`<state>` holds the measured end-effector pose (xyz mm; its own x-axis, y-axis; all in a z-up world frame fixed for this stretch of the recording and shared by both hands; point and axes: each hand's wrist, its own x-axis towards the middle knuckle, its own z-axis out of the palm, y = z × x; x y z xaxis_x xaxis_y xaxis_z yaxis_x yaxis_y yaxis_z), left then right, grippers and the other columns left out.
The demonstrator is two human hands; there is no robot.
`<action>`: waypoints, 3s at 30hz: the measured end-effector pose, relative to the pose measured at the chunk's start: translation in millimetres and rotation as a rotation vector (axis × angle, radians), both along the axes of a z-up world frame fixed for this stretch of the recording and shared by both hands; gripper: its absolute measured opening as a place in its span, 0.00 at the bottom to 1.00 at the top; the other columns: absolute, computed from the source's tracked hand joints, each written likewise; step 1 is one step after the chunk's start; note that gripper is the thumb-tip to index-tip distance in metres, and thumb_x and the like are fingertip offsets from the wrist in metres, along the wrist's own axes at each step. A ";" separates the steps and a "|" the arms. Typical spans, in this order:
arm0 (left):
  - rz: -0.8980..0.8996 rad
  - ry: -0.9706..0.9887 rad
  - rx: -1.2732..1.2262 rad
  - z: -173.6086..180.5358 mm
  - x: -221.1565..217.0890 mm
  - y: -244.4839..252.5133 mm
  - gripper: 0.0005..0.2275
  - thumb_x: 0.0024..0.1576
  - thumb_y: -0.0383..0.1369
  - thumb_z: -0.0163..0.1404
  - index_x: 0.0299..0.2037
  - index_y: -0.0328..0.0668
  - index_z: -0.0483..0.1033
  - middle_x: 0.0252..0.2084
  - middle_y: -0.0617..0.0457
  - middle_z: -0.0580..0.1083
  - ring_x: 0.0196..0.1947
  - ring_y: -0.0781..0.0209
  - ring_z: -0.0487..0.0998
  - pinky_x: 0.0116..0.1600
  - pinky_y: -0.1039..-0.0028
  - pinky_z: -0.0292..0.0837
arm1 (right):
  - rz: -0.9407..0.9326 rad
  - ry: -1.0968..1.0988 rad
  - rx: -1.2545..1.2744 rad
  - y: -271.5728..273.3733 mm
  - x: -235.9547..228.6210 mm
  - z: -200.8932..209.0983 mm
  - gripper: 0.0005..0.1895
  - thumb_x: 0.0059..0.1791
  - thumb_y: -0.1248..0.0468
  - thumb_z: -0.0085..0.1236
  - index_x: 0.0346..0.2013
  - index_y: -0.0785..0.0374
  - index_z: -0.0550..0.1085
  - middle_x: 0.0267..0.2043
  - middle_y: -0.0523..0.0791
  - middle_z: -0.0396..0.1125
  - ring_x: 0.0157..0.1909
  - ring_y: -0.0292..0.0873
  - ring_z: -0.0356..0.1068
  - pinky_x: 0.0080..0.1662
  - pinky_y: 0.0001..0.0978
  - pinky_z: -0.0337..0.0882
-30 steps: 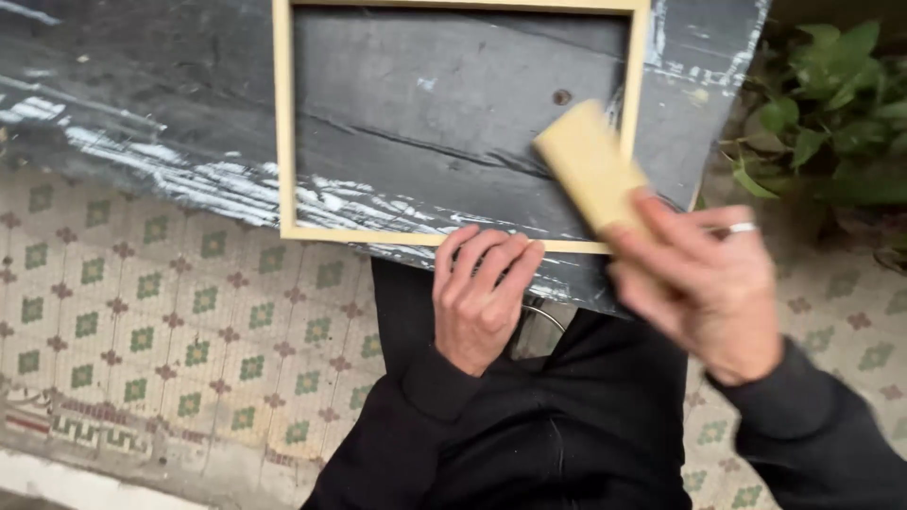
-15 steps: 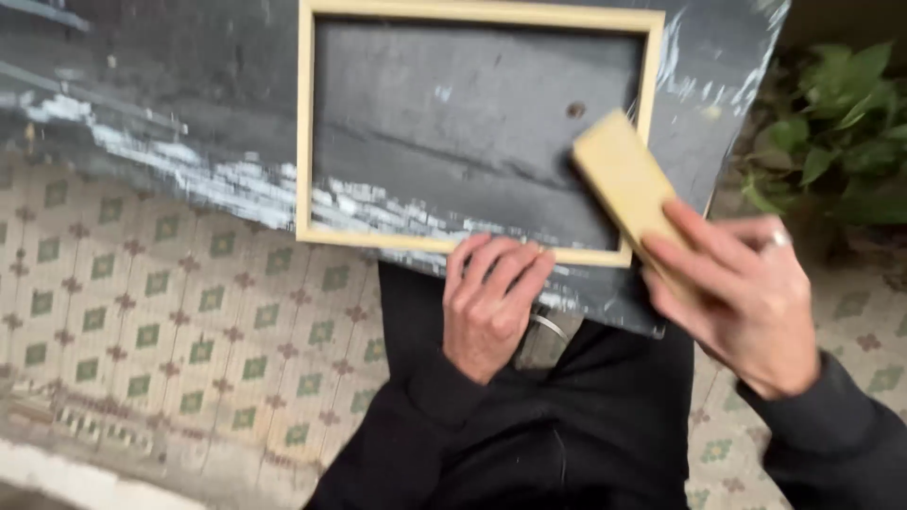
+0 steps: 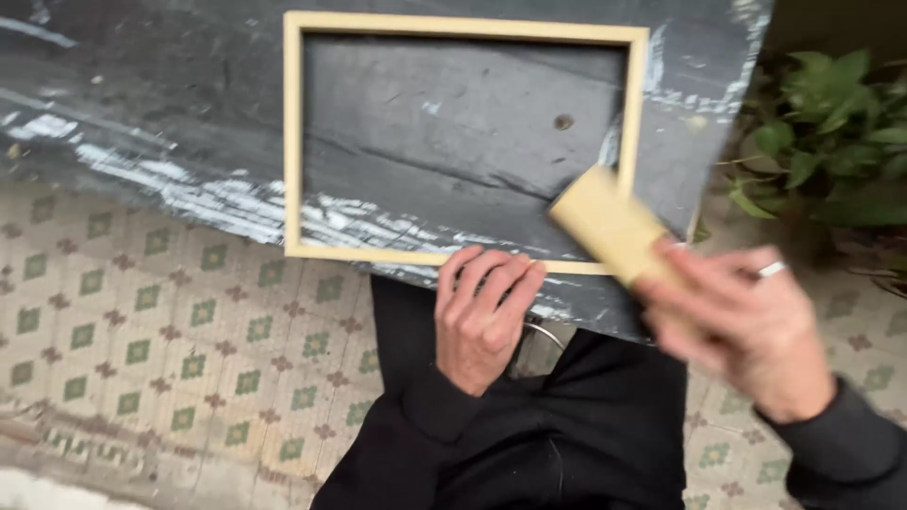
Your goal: The person is sanding the edges of a wooden frame at a workbench.
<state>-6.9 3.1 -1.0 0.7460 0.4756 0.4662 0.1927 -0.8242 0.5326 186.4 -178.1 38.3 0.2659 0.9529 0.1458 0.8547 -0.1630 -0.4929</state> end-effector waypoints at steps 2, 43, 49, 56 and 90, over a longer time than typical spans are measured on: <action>-0.045 0.005 -0.051 5.3 -6.4 -5.2 0.10 0.55 0.21 0.58 0.47 0.35 0.81 0.47 0.51 0.77 0.51 0.53 0.77 0.63 0.56 0.69 | -0.061 -0.027 -0.007 10.5 -1.0 4.0 0.27 0.36 0.65 0.72 0.50 0.55 0.81 0.60 0.45 0.72 0.45 0.46 0.72 0.48 0.36 0.67; -0.027 0.093 -0.086 5.7 -11.0 -23.2 0.09 0.54 0.24 0.64 0.44 0.38 0.82 0.48 0.52 0.78 0.53 0.57 0.79 0.66 0.55 0.69 | -0.602 0.687 0.169 -210.3 -4.6 -96.3 0.31 0.47 0.65 0.55 0.66 0.58 0.64 0.79 0.51 0.52 0.75 0.46 0.60 0.69 0.40 0.66; -0.063 0.210 -0.068 8.2 -5.2 -44.2 0.11 0.56 0.29 0.66 0.49 0.45 0.84 0.52 0.57 0.79 0.56 0.62 0.77 0.68 0.59 0.68 | -0.564 0.848 0.210 -210.2 -7.9 -103.6 0.34 0.47 0.64 0.56 0.68 0.60 0.61 0.78 0.52 0.52 0.73 0.48 0.61 0.68 0.40 0.67; -0.118 0.422 0.023 16.7 0.2 -53.3 0.22 0.60 0.44 0.62 0.64 0.54 0.76 0.62 0.55 0.65 0.63 0.58 0.65 0.71 0.48 0.59 | -0.679 0.920 -0.024 -184.4 -10.6 -76.7 0.42 0.39 0.70 0.55 0.69 0.69 0.61 0.80 0.60 0.48 0.72 0.60 0.60 0.66 0.50 0.64; -0.247 0.480 -0.073 41.8 18.9 2.3 0.21 0.50 0.24 0.54 0.57 0.36 0.74 0.39 0.49 0.68 0.41 0.52 0.70 0.44 0.60 0.68 | -0.553 0.449 0.274 -92.7 -28.9 14.6 0.27 0.46 0.73 0.66 0.59 0.71 0.72 0.68 0.58 0.66 0.63 0.45 0.68 0.64 0.35 0.70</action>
<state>12.0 5.4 40.8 0.9605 0.2779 0.0180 0.2338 -0.8401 0.4895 157.5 -270.8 52.9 0.7836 0.6090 0.1229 0.3917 -0.3309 -0.8585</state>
